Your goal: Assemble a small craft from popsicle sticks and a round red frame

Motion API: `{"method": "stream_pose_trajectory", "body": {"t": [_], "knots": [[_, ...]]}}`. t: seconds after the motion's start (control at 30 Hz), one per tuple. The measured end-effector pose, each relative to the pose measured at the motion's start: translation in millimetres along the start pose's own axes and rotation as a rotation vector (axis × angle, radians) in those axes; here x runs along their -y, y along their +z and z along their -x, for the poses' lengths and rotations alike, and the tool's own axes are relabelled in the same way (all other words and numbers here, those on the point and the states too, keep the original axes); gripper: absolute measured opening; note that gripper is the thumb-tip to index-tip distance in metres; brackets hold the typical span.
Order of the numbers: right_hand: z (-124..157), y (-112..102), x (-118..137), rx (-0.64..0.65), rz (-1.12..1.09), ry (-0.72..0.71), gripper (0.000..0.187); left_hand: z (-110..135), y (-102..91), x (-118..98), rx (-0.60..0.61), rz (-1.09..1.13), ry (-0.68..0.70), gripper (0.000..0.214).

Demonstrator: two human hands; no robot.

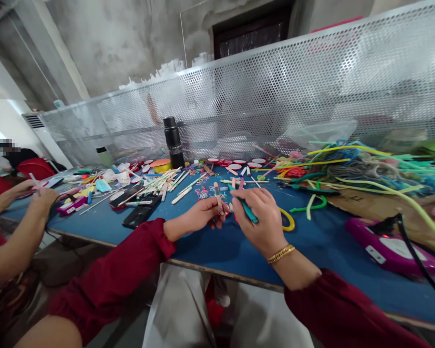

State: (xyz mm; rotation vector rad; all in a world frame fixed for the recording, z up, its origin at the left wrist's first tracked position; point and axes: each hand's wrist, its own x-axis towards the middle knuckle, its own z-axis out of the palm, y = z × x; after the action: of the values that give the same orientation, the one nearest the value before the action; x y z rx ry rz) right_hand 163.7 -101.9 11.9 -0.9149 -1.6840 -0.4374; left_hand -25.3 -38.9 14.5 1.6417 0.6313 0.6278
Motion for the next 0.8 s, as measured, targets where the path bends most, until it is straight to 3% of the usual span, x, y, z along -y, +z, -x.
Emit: {"method": "stream_pose_trajectory", "body": {"t": [0.13, 0.27, 0.47, 0.67, 0.8], "knots": [[3.7, 1.9, -2.2, 0.012, 0.031, 0.019, 0.012, 8.1, 3.2, 2.3, -0.198, 0.013, -0.016, 0.015], [7.2, 2.3, -3.3, -0.035, 0.058, 0.061, 0.01, 20.9, 10.8, 5.7, -0.262, 0.03, -0.015, 0.017], [12.6, 1.3, 10.8, -0.077, 0.086, 0.068, 0.004, 30.3, 23.3, 11.4, -0.233, 0.017, -0.007, 0.017], [18.8, 2.4, 28.1, -0.069, 0.076, -0.086, 0.007, 31.2, 22.2, 15.6, -0.139, -0.039, 0.064, 0.01], [20.1, 0.2, 30.8, -0.074, 0.071, -0.051, 0.006, 31.8, 23.0, 15.3, -0.128, -0.042, 0.035, 0.012]]}}
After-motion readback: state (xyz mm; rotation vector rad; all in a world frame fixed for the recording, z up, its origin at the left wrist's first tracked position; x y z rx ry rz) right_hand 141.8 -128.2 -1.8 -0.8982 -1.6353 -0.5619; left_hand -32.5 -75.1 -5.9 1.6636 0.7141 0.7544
